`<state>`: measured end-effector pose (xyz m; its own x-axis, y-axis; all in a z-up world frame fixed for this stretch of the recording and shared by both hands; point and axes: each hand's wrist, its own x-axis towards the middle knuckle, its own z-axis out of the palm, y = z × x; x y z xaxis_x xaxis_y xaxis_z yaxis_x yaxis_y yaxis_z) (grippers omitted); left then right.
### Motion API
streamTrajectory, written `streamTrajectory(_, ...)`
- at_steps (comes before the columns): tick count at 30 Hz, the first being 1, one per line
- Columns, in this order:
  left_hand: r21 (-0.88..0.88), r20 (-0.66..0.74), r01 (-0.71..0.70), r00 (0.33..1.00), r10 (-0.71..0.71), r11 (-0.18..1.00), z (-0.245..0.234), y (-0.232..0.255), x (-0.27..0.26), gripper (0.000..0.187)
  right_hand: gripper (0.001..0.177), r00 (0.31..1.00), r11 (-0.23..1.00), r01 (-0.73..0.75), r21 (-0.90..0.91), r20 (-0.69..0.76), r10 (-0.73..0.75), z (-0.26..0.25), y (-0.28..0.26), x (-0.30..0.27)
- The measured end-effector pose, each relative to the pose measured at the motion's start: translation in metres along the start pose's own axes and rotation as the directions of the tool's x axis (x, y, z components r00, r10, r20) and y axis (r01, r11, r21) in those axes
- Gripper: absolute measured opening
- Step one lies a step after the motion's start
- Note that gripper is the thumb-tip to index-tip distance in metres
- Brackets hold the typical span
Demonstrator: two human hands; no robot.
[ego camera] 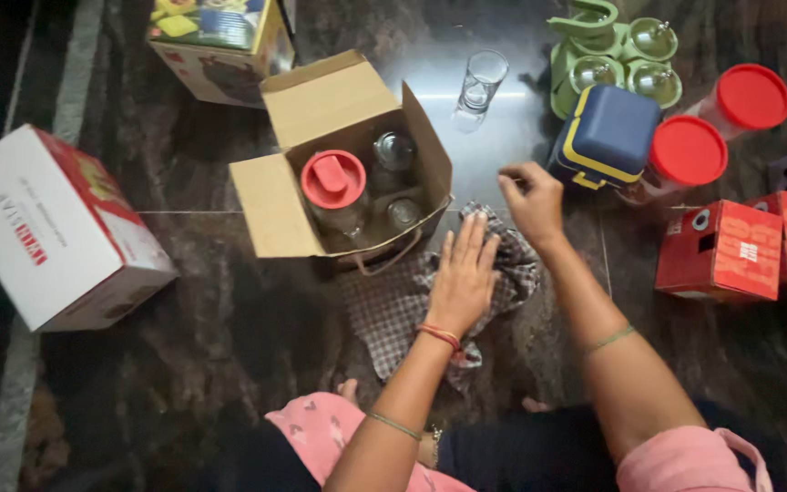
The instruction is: The person wipes clear glass tumblers and a blue-and-yellow lunchbox with a checkered cloth, then places the glasses into a cardboard box and closes it. The person also wipes the box exterior and the lunchbox before setting them aside.
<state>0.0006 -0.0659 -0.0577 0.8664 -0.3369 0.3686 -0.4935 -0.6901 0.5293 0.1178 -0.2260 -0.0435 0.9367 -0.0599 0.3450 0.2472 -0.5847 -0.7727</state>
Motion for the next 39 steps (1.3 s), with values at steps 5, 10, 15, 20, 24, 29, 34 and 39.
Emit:
streamTrajectory(5, 0.014, -0.105, 0.049, 0.993, -0.047, 0.999, 0.023, -0.014, 0.038, 0.051, 0.012, 0.987, 0.985, 0.126, -0.121, 0.110, -0.113, 0.011, 0.025, 0.012)
streamTrajectory(10, -0.114, -0.159, 0.155, 0.972, -0.172, 0.981, 0.055, -0.024, 0.086, 0.055, 0.024, 0.963, 0.927, 0.218, -0.306, 0.222, -0.153, 0.013, 0.056, 0.050)
streamTrajectory(15, -0.176, -0.175, 0.329, 0.917, -0.359, 0.928, 0.092, -0.051, 0.122, 0.057, 0.062, 0.970, 0.929, 0.167, -0.330, 0.224, -0.095, 0.031, 0.080, 0.103)
streamTrajectory(20, -0.343, -0.082, 0.393, 0.892, -0.444, 0.853, 0.127, -0.084, 0.127, 0.074, 0.077, 0.973, 0.884, 0.002, -0.467, 0.205, 0.106, 0.061, 0.087, 0.137)
streamTrajectory(24, -0.361, 0.097, 0.532, 0.838, -0.537, 0.766, 0.147, -0.090, 0.126, 0.094, 0.053, 0.990, 0.903, -0.012, -0.428, 0.124, 0.072, 0.082, 0.097, 0.149)
streamTrajectory(29, -0.274, 0.078, 0.586, 0.804, -0.590, 0.763, 0.159, -0.082, 0.131, 0.102, 0.036, 0.994, 0.926, 0.088, -0.366, -0.034, -0.108, 0.099, 0.110, 0.151)
streamTrajectory(34, -0.219, 0.039, 0.544, 0.834, -0.550, 0.810, 0.163, -0.085, 0.125, 0.105, 0.025, 0.998, 0.967, 0.051, -0.252, -0.016, -0.056, 0.082, 0.094, 0.125)
streamTrajectory(39, -0.168, 0.056, 0.404, 0.915, -0.400, 0.899, 0.167, -0.092, 0.102, 0.105, 0.028, 0.993, 0.964, 0.120, -0.237, 0.016, -0.120, 0.035, 0.053, 0.078)
